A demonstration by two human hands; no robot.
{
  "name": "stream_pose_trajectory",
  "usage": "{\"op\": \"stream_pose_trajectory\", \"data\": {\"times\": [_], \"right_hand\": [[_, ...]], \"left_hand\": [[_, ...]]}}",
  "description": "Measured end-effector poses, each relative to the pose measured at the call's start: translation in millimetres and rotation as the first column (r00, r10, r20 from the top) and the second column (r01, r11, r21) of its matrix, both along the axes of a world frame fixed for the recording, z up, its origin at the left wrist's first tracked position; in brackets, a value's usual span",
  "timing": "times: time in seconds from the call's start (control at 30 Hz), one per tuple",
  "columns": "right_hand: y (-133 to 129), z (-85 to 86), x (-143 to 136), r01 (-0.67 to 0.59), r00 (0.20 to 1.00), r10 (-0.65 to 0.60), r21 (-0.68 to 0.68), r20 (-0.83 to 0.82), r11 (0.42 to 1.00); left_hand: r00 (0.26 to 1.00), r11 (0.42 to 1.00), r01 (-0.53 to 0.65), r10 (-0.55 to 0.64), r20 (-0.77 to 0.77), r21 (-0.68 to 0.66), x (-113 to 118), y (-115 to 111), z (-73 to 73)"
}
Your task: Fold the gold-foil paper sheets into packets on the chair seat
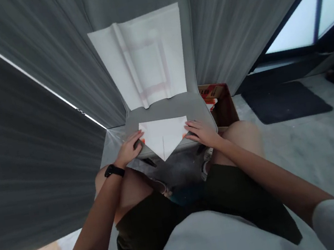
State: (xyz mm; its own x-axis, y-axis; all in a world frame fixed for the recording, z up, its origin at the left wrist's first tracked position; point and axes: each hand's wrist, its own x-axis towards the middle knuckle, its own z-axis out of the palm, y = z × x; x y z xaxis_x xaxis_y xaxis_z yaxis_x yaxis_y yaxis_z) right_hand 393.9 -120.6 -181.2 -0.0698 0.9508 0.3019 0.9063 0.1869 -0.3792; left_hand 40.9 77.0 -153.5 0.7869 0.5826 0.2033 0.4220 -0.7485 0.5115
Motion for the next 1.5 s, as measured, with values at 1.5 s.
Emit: {"op": "stream_pose_trajectory", "data": {"times": [1.5], "right_hand": [[-27.5,9.0,14.4,-0.027,0.999,0.025,0.067,0.037,0.997]], "left_hand": [[0.959,0.997,-0.021,0.043,0.281,-0.08,1.4,-19.6,-25.5]]}}
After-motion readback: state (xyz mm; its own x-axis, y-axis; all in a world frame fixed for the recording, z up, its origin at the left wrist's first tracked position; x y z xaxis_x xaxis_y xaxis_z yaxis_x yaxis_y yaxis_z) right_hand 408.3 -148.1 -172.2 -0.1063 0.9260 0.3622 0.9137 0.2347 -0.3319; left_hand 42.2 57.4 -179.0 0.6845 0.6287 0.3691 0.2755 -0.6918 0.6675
